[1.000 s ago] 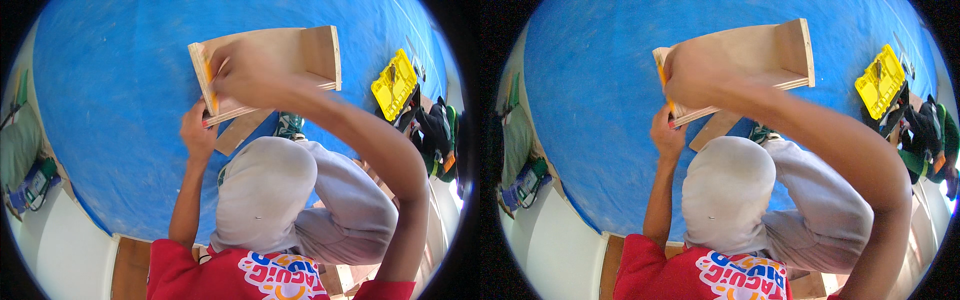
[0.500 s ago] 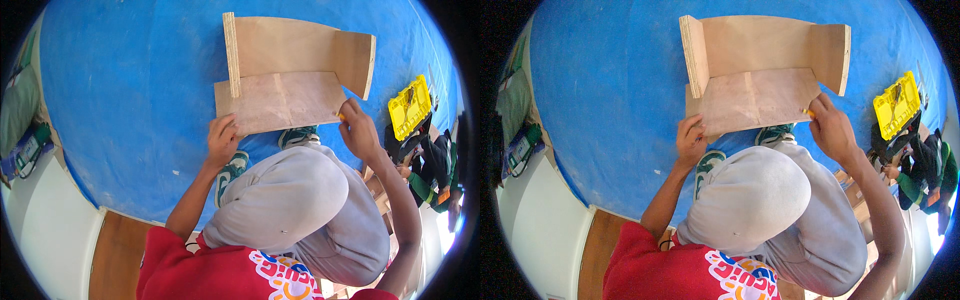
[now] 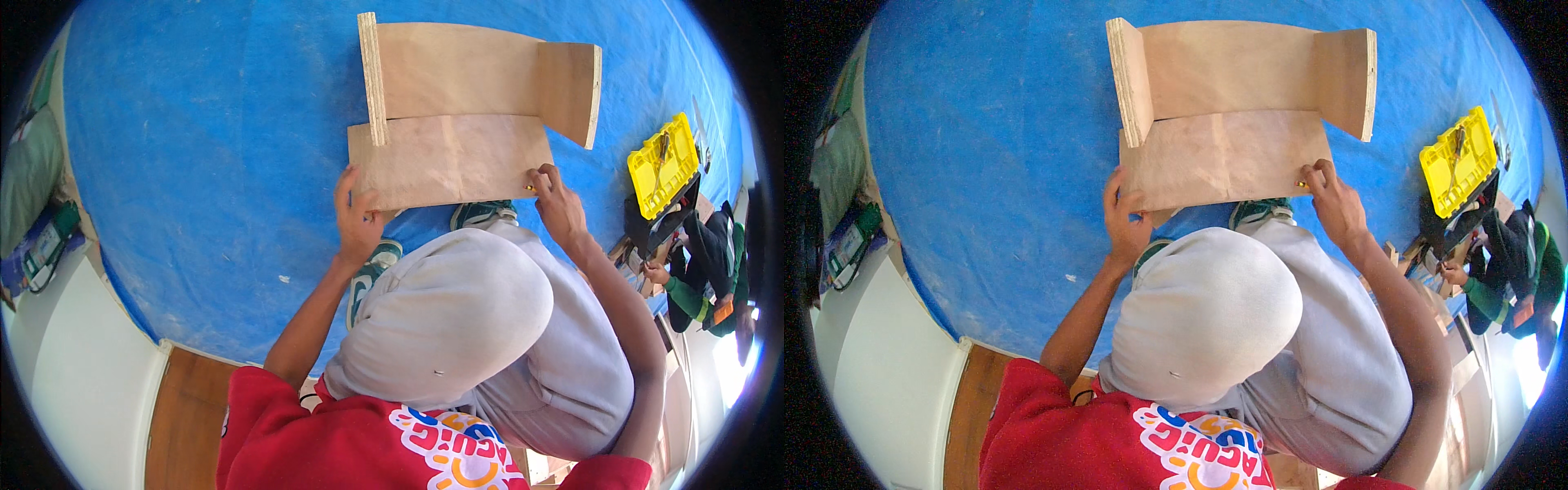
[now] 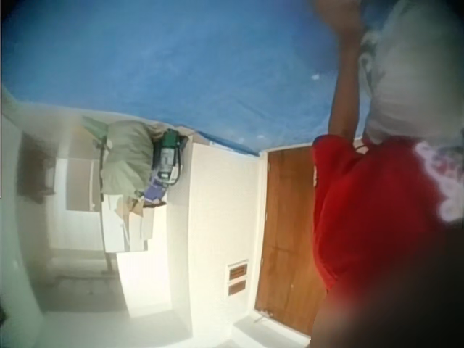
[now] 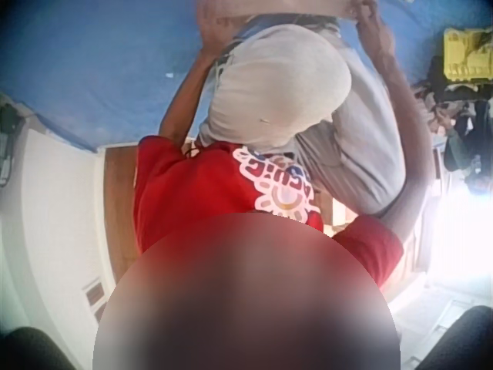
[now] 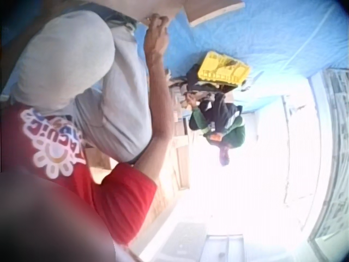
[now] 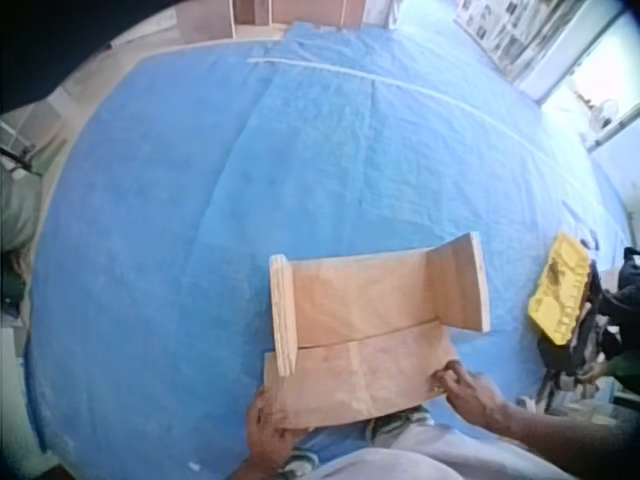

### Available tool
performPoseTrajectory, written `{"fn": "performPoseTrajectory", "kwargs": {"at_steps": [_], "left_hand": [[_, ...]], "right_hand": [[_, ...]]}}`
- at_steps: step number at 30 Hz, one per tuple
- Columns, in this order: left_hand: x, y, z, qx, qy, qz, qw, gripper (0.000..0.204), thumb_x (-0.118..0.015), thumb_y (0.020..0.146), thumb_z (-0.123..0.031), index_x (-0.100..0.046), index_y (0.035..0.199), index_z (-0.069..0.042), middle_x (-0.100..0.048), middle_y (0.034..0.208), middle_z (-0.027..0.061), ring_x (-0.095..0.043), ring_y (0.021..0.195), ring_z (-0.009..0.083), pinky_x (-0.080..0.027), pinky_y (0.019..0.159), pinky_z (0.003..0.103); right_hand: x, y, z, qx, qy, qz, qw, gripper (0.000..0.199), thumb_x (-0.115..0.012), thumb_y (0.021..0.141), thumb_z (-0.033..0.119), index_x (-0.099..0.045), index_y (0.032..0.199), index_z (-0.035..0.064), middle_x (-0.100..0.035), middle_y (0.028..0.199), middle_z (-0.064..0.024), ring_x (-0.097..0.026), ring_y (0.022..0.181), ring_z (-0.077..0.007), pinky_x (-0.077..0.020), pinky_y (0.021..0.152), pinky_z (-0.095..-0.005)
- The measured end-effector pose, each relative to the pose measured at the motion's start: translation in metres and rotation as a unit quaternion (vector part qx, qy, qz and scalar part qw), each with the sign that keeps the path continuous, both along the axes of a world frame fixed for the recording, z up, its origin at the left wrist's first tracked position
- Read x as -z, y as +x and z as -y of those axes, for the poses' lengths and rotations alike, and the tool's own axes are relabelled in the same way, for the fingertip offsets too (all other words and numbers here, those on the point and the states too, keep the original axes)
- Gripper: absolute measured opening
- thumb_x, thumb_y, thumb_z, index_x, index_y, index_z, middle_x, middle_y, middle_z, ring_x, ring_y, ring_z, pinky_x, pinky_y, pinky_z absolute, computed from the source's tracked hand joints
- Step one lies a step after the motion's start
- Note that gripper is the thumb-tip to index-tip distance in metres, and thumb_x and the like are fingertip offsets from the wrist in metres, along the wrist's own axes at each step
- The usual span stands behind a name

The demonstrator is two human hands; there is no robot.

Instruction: The person assembles a small wooden structure by joining plywood pieces with screws. They use a cordless drill to drive screws, a pencil and ruler to mark measurements, and handle multiple wooden parts on a blue tarp-covered floor.

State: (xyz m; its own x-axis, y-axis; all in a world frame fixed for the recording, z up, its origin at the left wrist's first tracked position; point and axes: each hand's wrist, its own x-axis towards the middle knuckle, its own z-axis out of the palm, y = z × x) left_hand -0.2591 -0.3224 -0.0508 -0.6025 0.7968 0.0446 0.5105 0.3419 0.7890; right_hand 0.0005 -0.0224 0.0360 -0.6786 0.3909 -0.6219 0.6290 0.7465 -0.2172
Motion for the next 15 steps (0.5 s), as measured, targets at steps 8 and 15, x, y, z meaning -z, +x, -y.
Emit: {"fn": "performPoseTrajectory", "kwargs": {"at_steps": [8,15], "left_hand": [[-0.001,-0.003,-0.005,-0.106,-0.046,0.131,0.985,0.069,-0.072,0.074,0.015,-0.056,0.138,-0.005,-0.053,0.15,0.0204,-0.05,0.142,0.0394,-0.049,0.112,0.044],[-0.006,-0.017,0.003,-0.121,0.024,0.556,0.822,0.088,-0.071,0.087,0.005,-0.027,0.162,-0.004,-0.058,0.141,0.0174,-0.063,0.124,0.0284,-0.054,0.102,0.04]], "right_hand": [[-0.009,-0.007,0.003,0.047,-0.012,0.008,0.999,0.048,-0.066,0.083,-0.006,-0.055,0.125,0.013,-0.051,0.135,-0.014,-0.071,0.093,-0.042,-0.0612,0.076,-0.0513],[-0.012,-0.01,0.006,0.071,0.021,0.008,0.997,0.049,-0.066,0.082,-0.006,-0.054,0.125,0.015,-0.051,0.14,-0.013,-0.071,0.093,-0.0423,-0.0611,0.077,-0.0512]]}}
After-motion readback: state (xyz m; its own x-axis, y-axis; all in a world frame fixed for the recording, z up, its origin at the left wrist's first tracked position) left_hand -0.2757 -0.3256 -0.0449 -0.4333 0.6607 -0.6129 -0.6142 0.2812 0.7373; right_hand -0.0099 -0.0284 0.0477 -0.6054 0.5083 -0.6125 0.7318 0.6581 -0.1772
